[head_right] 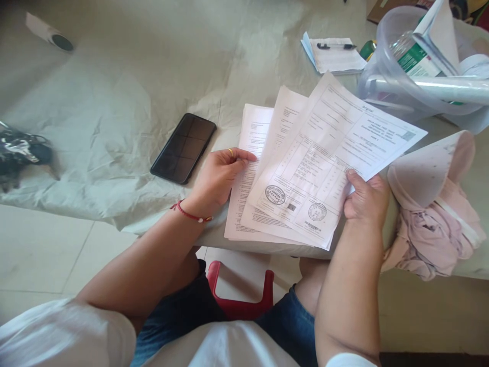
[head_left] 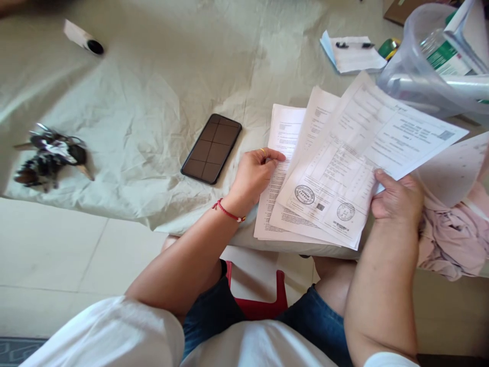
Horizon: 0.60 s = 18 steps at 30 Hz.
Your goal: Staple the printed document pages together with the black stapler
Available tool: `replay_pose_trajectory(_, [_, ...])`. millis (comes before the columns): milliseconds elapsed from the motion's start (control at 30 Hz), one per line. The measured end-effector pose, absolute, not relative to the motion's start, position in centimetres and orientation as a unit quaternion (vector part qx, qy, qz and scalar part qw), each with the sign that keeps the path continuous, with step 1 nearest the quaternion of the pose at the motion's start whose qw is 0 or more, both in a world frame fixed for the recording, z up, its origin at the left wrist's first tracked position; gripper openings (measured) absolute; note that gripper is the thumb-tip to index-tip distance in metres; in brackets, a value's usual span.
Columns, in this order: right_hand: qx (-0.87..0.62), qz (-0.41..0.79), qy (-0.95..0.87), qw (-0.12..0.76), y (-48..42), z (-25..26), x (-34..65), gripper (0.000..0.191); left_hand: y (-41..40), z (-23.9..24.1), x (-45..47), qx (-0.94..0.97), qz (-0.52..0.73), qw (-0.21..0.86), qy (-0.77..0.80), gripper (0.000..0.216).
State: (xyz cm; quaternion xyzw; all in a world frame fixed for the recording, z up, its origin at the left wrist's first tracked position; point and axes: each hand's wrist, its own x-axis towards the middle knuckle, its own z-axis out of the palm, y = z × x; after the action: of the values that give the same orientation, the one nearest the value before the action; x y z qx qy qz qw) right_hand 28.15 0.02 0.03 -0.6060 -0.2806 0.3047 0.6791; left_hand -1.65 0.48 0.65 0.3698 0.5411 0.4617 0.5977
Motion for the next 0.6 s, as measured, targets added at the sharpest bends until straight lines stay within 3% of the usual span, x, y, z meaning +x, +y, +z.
replay_pose_trajectory(100, [-0.6, 0.324, -0.286, 0.673, -0.07, 0.23, 27.79, 0.029, 0.28, 1.12, -1.48, 0.349, 0.464, 0.623, 0.525, 0.008])
replay_pose_trajectory(233, [-0.593, 0.34, -0.294, 0.668, -0.17, 0.33, 27.51, 0.03, 0.17, 1.32, -1.46, 0.351, 0.457, 0.648, 0.498, 0.023])
replay_pose_trajectory(600, [-0.593, 0.348, -0.317, 0.654, -0.21, 0.15, 27.49, 0.029, 0.49, 0.79, -1.49, 0.397, 0.449, 0.596, 0.535, 0.015])
